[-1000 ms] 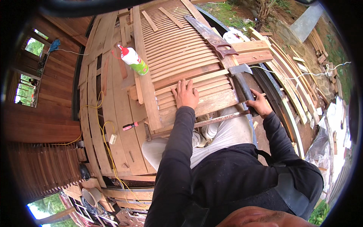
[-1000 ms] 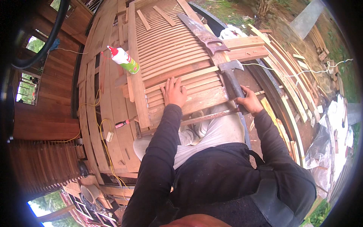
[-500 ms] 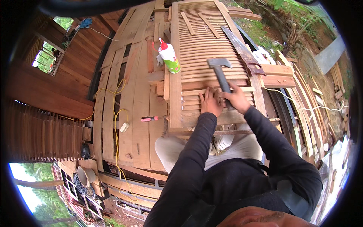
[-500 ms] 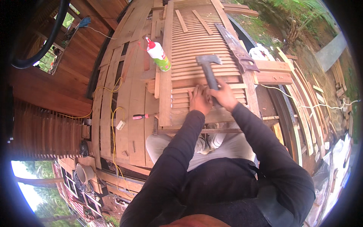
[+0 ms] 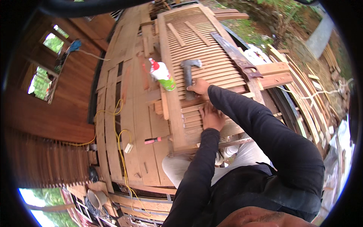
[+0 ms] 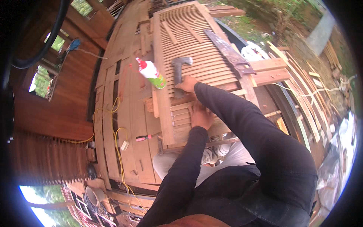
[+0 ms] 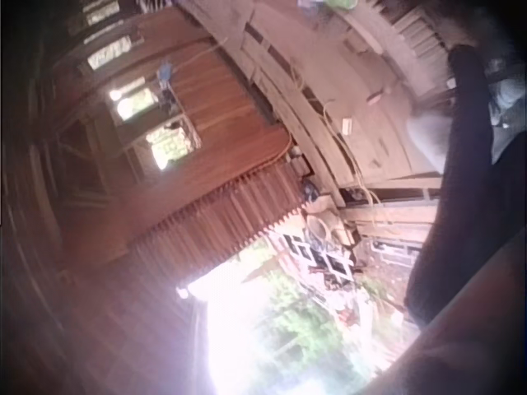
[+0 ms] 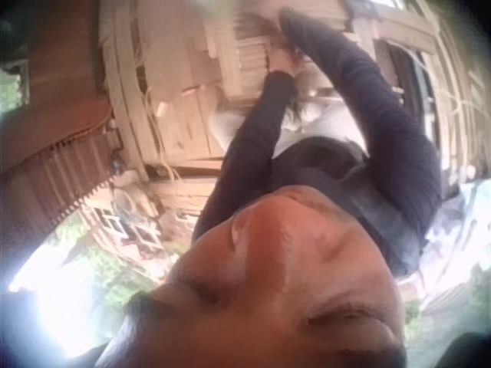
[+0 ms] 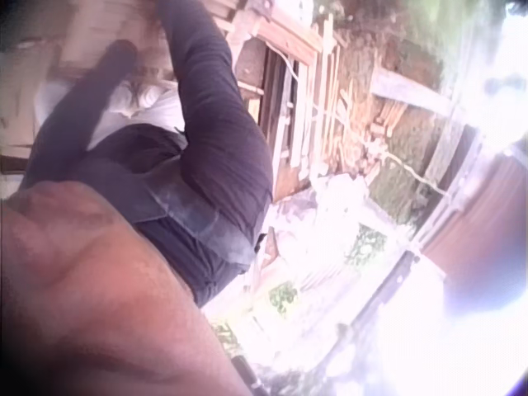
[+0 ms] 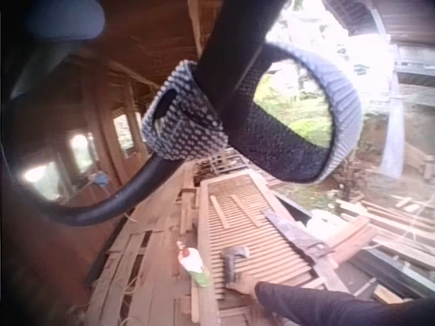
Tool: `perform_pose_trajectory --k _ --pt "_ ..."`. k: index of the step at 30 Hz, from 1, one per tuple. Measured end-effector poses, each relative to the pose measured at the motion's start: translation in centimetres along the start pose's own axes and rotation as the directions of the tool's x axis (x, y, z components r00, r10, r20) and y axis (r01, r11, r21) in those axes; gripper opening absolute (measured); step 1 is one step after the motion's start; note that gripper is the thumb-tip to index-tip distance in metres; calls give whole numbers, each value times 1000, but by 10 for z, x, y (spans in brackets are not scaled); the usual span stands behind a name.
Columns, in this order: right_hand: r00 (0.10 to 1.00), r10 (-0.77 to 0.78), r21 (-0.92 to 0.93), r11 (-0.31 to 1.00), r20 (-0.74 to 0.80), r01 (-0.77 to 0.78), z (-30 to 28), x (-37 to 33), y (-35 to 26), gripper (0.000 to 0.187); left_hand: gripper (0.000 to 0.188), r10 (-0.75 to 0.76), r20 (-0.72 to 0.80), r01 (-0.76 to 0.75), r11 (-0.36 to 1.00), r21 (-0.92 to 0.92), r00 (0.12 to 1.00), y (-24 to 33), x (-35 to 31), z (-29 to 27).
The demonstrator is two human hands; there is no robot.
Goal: The person assembles a wooden slatted structure by applying glue to thin wooden strips and inserting them into a frame. They use a hammer to tap the strips into place and a saw to trim excess length.
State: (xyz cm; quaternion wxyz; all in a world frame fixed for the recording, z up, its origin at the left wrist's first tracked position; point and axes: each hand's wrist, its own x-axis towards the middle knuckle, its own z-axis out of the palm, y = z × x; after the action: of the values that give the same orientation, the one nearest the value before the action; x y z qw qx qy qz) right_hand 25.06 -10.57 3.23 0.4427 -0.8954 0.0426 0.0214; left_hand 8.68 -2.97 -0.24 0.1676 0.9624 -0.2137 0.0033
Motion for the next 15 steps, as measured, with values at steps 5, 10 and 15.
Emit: perform_pose_trajectory --k 5,10,15 --pt "951 -241 -497 860 -193 117 -138 -48 79 46 54 8 -134 -22 995 -101 991 3 -2 -6" --pt "998 -48 -807 590 -32 3 -228 -87 150 47 50 19 -179 -40 992 -118 984 15 14 5" --pt "975 -221 -829 539 28 146 -229 -88 155 45 44 180 49 -157 941 -300 982 54 67 5"
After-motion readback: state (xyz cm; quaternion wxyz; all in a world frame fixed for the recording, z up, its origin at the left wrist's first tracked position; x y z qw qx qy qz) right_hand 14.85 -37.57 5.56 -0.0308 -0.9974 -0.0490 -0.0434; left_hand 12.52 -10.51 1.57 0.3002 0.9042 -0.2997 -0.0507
